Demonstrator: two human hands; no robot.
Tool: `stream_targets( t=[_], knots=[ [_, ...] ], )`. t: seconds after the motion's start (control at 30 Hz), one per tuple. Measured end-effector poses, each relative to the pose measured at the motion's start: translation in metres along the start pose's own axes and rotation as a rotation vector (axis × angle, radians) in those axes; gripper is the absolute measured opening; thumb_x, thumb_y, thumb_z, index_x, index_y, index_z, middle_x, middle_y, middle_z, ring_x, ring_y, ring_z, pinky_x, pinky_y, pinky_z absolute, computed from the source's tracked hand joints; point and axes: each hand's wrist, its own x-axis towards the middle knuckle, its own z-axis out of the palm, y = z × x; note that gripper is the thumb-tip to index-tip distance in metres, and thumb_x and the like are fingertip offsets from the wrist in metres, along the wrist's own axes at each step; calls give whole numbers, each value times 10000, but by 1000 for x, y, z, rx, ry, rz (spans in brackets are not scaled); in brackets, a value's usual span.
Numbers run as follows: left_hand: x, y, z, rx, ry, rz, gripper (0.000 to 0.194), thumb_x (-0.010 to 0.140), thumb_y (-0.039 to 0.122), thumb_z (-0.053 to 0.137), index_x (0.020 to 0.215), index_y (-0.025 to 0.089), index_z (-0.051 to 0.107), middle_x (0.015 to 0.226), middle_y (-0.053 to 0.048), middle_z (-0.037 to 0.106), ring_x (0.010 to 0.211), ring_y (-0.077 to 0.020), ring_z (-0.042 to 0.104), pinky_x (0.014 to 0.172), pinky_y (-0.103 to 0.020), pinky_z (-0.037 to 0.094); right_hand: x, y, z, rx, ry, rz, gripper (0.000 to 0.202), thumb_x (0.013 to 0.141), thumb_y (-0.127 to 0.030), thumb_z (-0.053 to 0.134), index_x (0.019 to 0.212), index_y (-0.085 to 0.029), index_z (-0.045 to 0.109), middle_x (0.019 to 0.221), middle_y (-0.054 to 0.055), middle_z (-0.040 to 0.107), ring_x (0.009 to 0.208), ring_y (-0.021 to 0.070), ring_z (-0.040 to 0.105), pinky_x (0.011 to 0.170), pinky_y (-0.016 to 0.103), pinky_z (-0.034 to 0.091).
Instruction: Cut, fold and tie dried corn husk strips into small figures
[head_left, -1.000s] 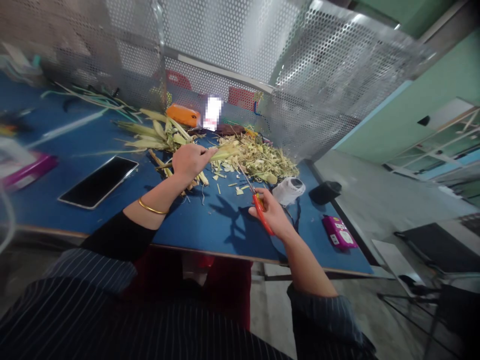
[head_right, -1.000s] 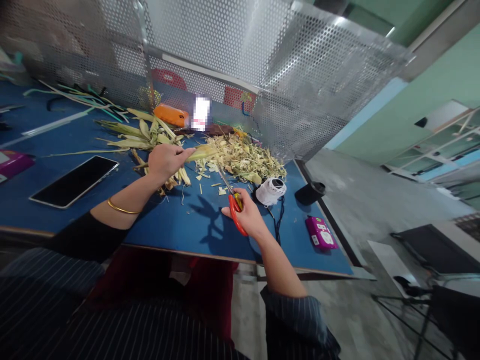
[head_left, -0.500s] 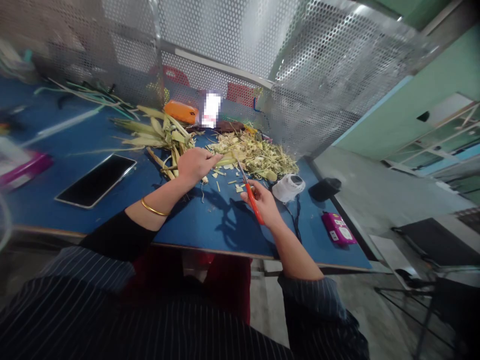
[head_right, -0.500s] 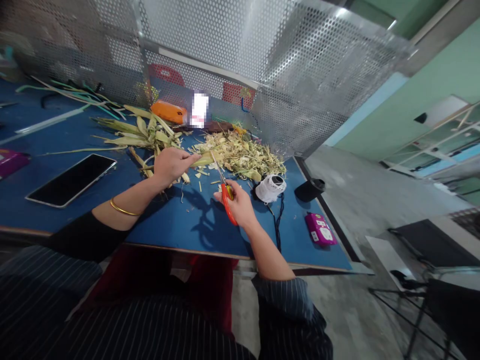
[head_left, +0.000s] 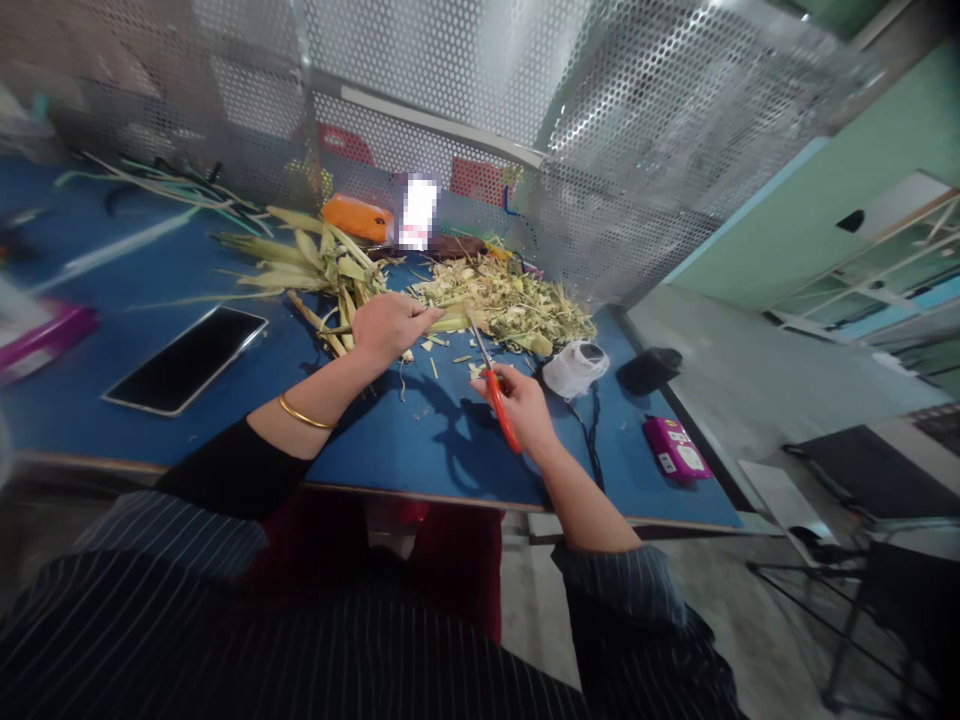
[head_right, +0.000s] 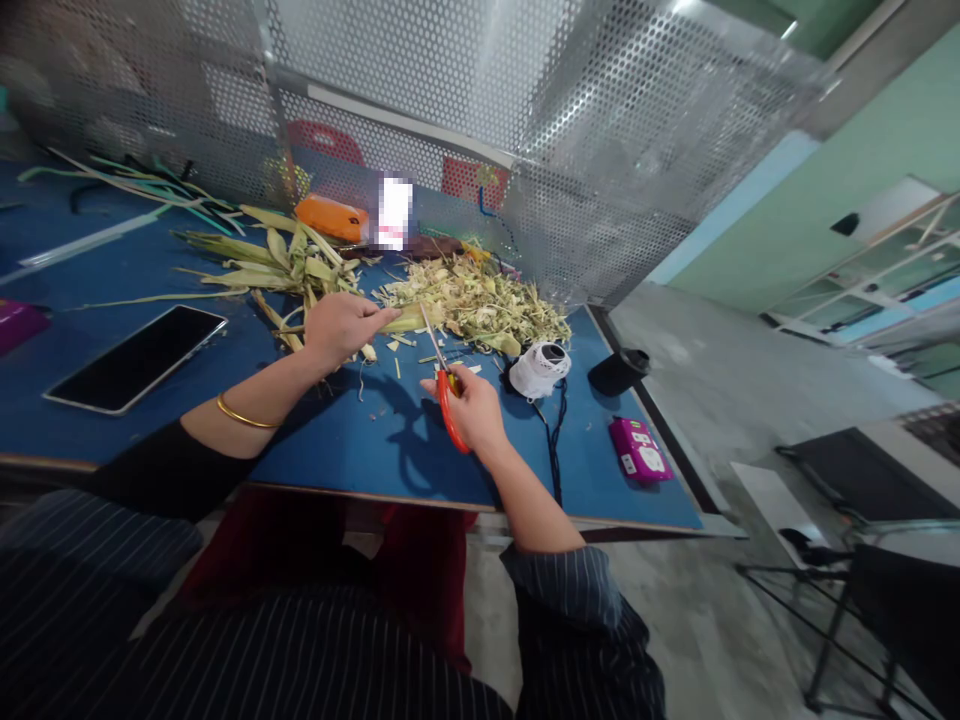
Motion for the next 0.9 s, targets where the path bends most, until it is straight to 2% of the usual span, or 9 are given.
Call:
stream_targets(
  t=[0.2, 0.3, 0.4, 0.53, 0.6, 0.67, 0.73, 0.83, 0.9],
  knots=[
    [2, 1, 0, 17, -25, -21, 532, 817, 628, 500, 522, 209, 641, 549, -30, 589, 544, -150, 474, 531, -289, 219, 1, 4, 4, -2, 5, -28, 389, 740, -564, 638, 839, -188, 643, 588, -48, 460, 557, 103, 378, 544, 229, 327],
    [1, 3, -3, 39, -70, -2, 559, 826, 638, 472, 529, 196, 642, 555, -33, 603, 551, -149, 483, 525, -285, 221, 0, 6, 8, 0, 45, -68, 402, 750, -574, 627, 831, -180, 637, 584, -47, 459, 553, 97, 369, 546, 226, 325],
    [1, 4, -6, 83, -66, 2, 561, 828, 642, 463, 544, 197, 653, 581, -38, 619, 570, -156, 495, 521, -290, 224, 1, 4, 9, 14, 82, -93, 425, 757, -587, 620, 881, -182, 642, 605, -39, 496, 562, 100, 392, 549, 225, 341],
    [2, 4, -8, 130, -48, -29, 552, 833, 641, 461, 577, 206, 686, 633, -53, 646, 611, -173, 524, 522, -299, 233, 6, 2, -4, 99, 157, -34, 484, 761, -640, 586, 919, -185, 635, 588, -35, 500, 514, 107, 418, 510, 238, 355],
    [2, 4, -9, 145, -48, -25, 559, 835, 647, 457, 581, 207, 690, 651, -61, 651, 631, -181, 535, 522, -301, 232, 7, 3, -15, 57, 166, -6, 521, 758, -669, 570, 944, -187, 639, 584, -32, 509, 504, 115, 439, 503, 245, 358],
    [2, 4, -10, 157, -49, -23, 564, 838, 653, 450, 598, 209, 701, 665, -67, 657, 646, -186, 547, 524, -300, 233, 6, 3, -25, -95, 132, 12, 547, 764, -685, 552, 1001, -200, 644, 634, -13, 573, 550, 138, 505, 536, 255, 377],
    [2, 5, -11, 179, -42, -26, 573, 842, 666, 437, 634, 214, 722, 691, -73, 669, 665, -192, 558, 529, -300, 237, 1, 0, -32, -351, 81, 36, 564, 766, -691, 547, 1062, -220, 643, 738, 22, 657, 655, 184, 591, 589, 273, 396],
    [1, 7, -13, 231, -7, -23, 607, 855, 687, 396, 704, 217, 748, 728, -79, 686, 689, -203, 572, 534, -302, 235, -11, -8, -30, -753, 0, 56, 565, 782, -658, 546, 1143, -231, 620, 879, 73, 718, 786, 257, 661, 623, 300, 407],
    [0, 8, -14, 264, 13, -5, 614, 870, 681, 377, 744, 216, 757, 745, -80, 695, 703, -209, 582, 537, -304, 231, -18, -13, -25, -930, -52, 27, 508, 817, -567, 544, 1165, -202, 604, 918, 103, 725, 811, 275, 678, 626, 310, 414]
  ],
)
